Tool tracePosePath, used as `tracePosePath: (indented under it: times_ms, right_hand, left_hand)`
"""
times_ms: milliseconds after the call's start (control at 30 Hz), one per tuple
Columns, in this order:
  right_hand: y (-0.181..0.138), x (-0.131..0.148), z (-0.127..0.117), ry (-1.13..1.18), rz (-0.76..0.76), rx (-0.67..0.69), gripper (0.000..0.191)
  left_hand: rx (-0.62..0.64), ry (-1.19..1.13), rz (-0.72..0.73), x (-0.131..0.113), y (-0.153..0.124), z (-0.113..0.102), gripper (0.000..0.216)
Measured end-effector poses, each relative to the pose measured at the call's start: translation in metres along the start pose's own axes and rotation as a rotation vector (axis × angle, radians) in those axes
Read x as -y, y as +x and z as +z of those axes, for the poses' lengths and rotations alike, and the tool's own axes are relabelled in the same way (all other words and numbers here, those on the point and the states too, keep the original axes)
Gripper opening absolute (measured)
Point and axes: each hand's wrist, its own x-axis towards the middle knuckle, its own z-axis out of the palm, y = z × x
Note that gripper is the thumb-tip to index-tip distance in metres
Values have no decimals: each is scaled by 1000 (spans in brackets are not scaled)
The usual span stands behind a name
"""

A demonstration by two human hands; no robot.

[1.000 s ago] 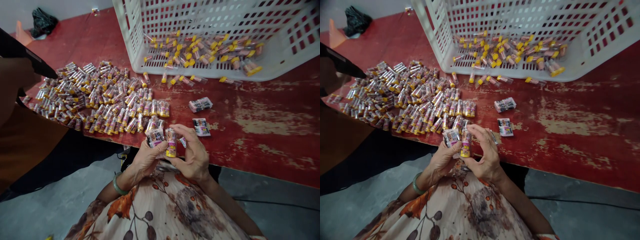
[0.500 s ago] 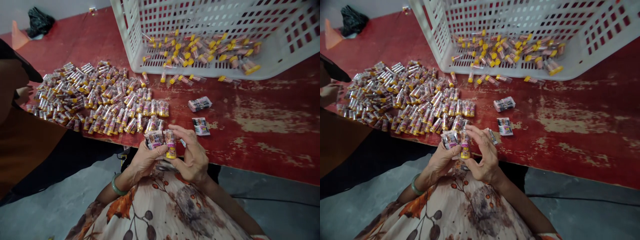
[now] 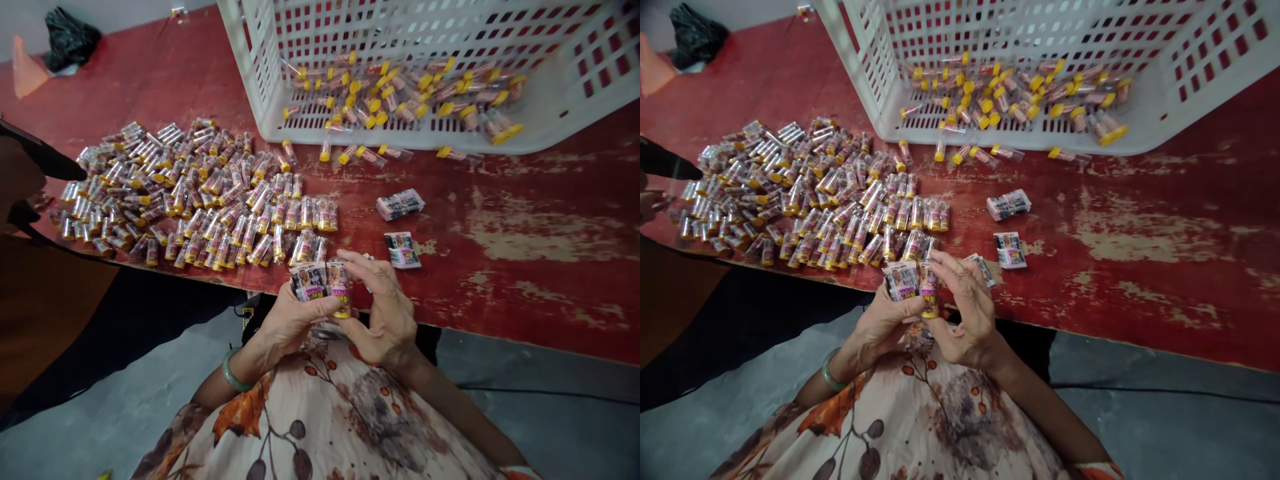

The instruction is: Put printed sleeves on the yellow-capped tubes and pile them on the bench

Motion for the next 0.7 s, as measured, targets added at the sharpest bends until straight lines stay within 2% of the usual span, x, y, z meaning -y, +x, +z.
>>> tracePosePath:
  times_ms: [300,700]
  right_hand:
    - [1,5,0,-90,-47,14,65]
    - [2,5,1,-45,-50,3,65]
  left_hand:
    - [8,-6,-10,0,-2,0,40]
    - [3,15,-10,1,-3,0,42]
